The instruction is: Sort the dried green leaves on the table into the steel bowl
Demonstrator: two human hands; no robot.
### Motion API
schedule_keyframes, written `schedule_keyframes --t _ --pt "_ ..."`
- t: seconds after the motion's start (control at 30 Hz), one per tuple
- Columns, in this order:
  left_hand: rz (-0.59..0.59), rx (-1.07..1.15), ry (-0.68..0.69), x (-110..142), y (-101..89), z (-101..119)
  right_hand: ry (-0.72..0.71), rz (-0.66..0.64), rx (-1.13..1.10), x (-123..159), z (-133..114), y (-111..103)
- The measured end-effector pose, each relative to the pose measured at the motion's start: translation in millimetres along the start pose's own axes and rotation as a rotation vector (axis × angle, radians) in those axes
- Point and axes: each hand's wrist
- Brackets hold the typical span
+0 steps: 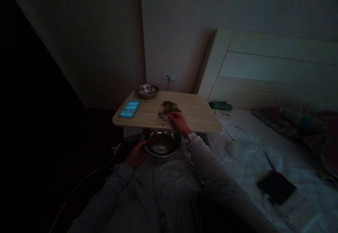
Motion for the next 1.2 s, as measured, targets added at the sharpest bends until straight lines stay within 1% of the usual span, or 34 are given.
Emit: schedule_keyframes --t 0.07,0.23,0.43,0.57,0.77,0.9,1.0,1.2 --pt "0.001 0.004 0.002 -1 -1.0 0 -0.003 -0.002 -0.006 0 -1 -1" --pt "-0.039 0.024 0.017 -4 -3.1 -2 -0.014 -0.019 -0.026 0 -1 -2" --pt "-0.073 0.022 0.022 -9 -8.7 -4 0.016 0.024 -0.053 1 -1 1" --pt "-0.07 0.025 0.027 -12 -11.2 -5 0.01 0.001 -0.054 1 -2 -1" --pt "-0.025 0.011 -0.015 -9 -5.9 -3 0.003 -0.018 -0.048 2 -3 -1" --pt "-0.051 0.023 0.0 -7 -5.6 -3 -0.007 -0.029 -0.073 3 -2 0" --pt "-0.065 0.032 0.014 -10 -8.4 -4 -0.017 -0.049 -0.048 4 -3 -2" --pt "-0.05 0.027 0.018 -16 -10.2 -6 -0.024 -0.064 -0.039 4 -2 -2"
Point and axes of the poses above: each hand's wrist, its own x-axis away from the middle knuckle, its own y-axis out of the palm, z = x × y, and after that the axes turned 13 degrees about -x, right-handed
